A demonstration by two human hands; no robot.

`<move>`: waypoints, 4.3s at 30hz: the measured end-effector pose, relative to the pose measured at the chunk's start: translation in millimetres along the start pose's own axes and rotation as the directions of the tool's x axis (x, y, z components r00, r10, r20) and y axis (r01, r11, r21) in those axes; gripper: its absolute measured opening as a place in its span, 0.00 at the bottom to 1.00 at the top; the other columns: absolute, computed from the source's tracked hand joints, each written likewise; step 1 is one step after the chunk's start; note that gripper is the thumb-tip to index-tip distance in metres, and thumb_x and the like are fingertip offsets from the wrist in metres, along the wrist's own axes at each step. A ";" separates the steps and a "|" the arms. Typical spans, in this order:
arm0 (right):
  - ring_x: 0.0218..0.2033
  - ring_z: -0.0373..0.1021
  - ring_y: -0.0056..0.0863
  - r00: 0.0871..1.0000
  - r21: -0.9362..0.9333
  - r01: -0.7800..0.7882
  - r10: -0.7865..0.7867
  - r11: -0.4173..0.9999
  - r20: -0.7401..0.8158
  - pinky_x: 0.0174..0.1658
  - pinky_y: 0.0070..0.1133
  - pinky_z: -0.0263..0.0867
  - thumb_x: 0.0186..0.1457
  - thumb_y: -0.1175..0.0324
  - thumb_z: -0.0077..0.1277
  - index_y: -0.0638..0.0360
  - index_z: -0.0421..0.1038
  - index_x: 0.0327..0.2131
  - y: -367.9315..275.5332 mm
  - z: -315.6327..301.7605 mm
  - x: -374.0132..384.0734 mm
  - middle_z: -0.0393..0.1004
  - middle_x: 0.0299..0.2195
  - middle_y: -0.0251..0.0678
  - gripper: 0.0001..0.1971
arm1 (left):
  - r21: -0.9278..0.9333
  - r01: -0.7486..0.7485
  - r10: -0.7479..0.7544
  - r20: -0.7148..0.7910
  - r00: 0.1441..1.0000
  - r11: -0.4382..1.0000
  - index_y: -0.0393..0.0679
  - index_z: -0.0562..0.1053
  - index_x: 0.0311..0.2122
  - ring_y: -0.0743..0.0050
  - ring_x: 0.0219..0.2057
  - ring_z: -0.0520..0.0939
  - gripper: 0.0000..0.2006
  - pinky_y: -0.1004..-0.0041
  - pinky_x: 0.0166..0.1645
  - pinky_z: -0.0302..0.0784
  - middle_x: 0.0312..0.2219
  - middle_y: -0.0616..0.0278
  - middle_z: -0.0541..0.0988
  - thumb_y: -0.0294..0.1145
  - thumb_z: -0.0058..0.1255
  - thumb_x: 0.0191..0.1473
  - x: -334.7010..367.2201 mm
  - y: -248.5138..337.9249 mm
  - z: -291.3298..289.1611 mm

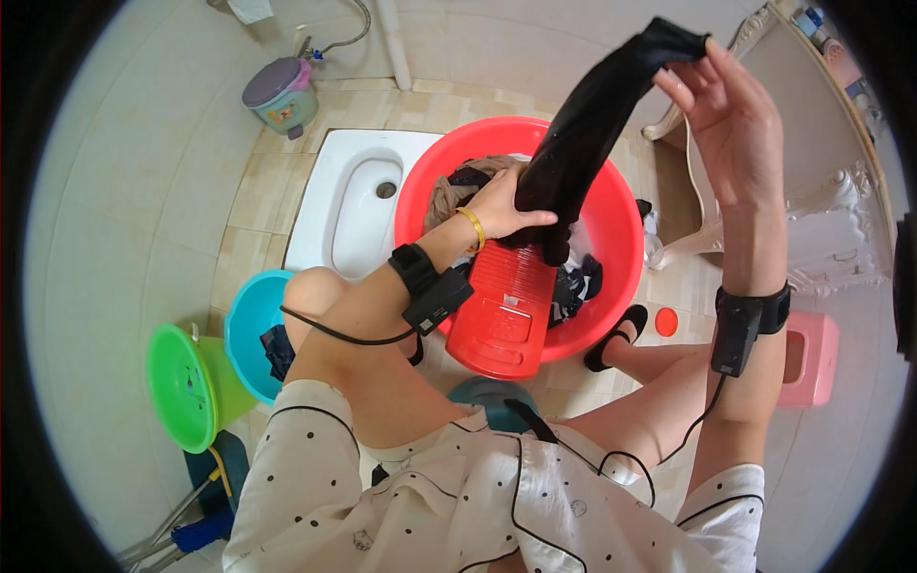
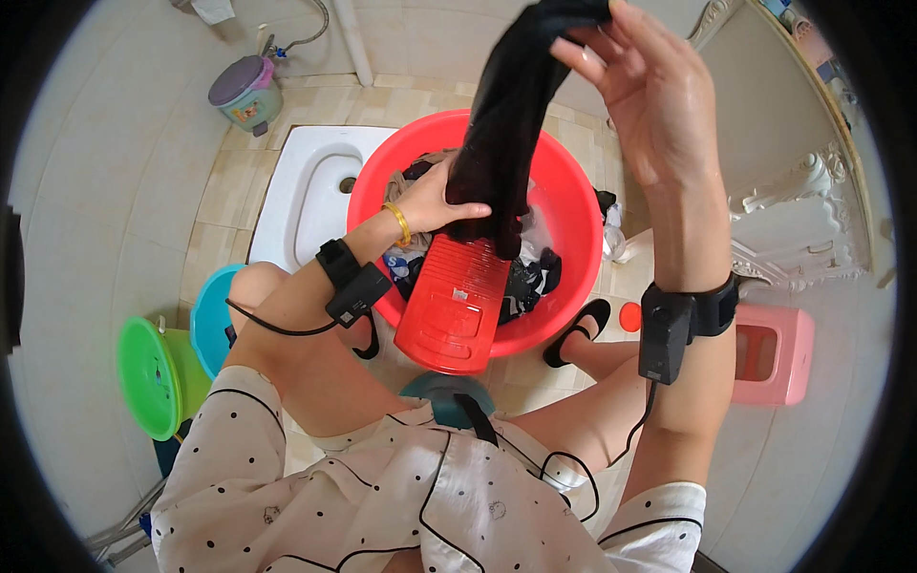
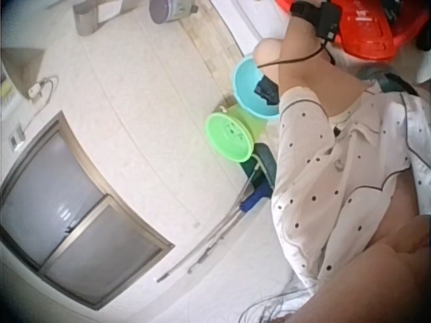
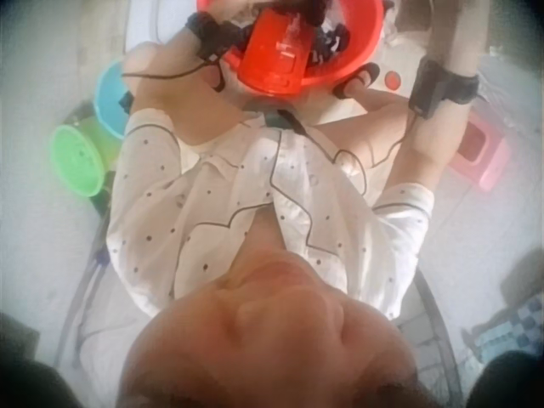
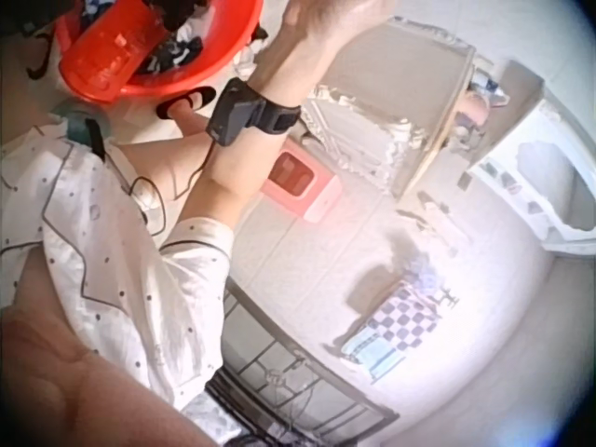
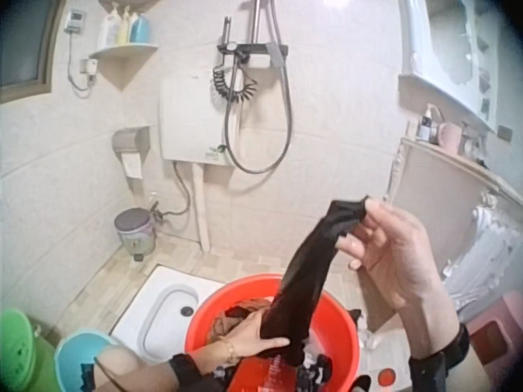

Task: Hand-washing various items of clothing in a basin using a washboard.

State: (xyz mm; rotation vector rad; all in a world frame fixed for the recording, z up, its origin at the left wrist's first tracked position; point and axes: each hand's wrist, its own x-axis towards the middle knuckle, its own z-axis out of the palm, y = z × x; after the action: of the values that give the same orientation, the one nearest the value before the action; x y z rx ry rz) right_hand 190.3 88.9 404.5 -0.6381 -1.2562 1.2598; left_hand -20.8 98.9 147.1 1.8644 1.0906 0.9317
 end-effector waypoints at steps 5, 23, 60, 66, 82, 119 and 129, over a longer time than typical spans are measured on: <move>0.38 0.75 0.28 0.986 -0.031 0.149 -0.151 0.988 -0.071 0.44 0.25 0.73 0.62 0.68 0.45 0.68 0.71 0.39 -7.8 34.0 2.1 0.77 0.35 0.40 0.11 | 0.074 0.305 -0.307 0.030 0.951 0.950 0.36 0.66 0.56 0.48 0.47 0.78 0.34 0.61 0.54 0.71 0.42 0.43 0.78 0.51 0.57 0.51 -1.7 3.5 6.9; 0.42 0.70 0.24 0.877 -0.470 -0.477 0.441 0.743 -0.192 0.49 0.20 0.63 0.57 0.65 0.56 0.66 0.71 0.46 298.4 -106.0 -172.2 0.76 0.39 0.36 0.17 | -0.887 0.387 -0.487 0.230 0.842 0.251 0.34 0.72 0.47 0.64 0.38 0.84 0.17 0.64 0.40 0.84 0.41 0.53 0.80 0.38 0.41 0.64 15.0 27.8 -24.5; 0.29 0.63 0.16 0.561 -0.609 -0.563 0.800 0.558 0.214 0.34 0.17 0.60 0.48 0.75 0.61 0.58 0.73 0.36 266.4 -117.6 -162.5 0.64 0.24 0.24 0.10 | 0.631 0.033 -0.400 0.449 0.799 0.775 0.57 0.67 0.52 0.51 0.51 0.69 0.38 0.60 0.53 0.71 0.49 0.58 0.68 0.37 0.72 0.31 -89.2 -88.7 46.7; 0.33 0.65 0.12 0.785 -0.366 -0.523 0.603 0.769 0.145 0.39 0.13 0.60 0.51 0.78 0.58 0.58 0.72 0.37 138.5 -93.7 -115.3 0.70 0.30 0.20 0.09 | 0.516 0.054 -0.177 0.192 0.965 0.855 0.45 0.70 0.44 0.50 0.43 0.76 0.15 0.57 0.46 0.73 0.39 0.55 0.74 0.40 0.52 0.55 -85.3 -86.9 57.9; 0.35 0.72 0.25 0.981 -0.769 -0.191 0.089 0.611 -0.173 0.41 0.22 0.67 0.46 0.58 0.66 0.67 0.70 0.46 94.2 -66.2 -81.0 0.75 0.34 0.40 0.28 | -0.171 0.008 -0.022 -0.080 0.997 0.985 0.33 0.73 0.41 0.64 0.37 0.79 0.13 0.68 0.44 0.73 0.33 0.55 0.80 0.32 0.41 0.59 55.5 98.6 -50.7; 0.34 0.77 0.42 0.763 -0.838 -0.544 0.384 -0.051 -0.519 0.42 0.32 0.71 0.46 0.70 0.59 0.54 0.82 0.31 318.5 -432.7 -180.9 0.79 0.30 0.46 0.07 | 0.730 0.306 -0.554 0.119 0.824 0.611 0.41 0.61 0.47 0.38 0.49 0.67 0.30 0.52 0.51 0.70 0.46 0.46 0.63 0.21 0.62 0.37 -39.8 -146.8 110.8; 0.34 0.75 0.47 0.618 -0.843 -0.466 0.583 -0.268 -0.527 0.41 0.36 0.71 0.42 0.68 0.59 0.61 0.80 0.25 389.4 -444.3 -155.9 0.77 0.31 0.52 0.07 | 0.725 0.271 -0.496 0.111 0.861 0.633 0.40 0.63 0.46 0.42 0.49 0.67 0.30 0.57 0.51 0.70 0.45 0.48 0.64 0.19 0.62 0.34 -40.7 -152.3 109.4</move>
State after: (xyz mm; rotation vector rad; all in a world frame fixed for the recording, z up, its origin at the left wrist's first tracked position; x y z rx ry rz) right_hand 496.0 164.3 -119.2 -2.5521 -1.9724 0.7769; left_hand 6.3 86.1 -42.4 2.1008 1.7073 -0.0737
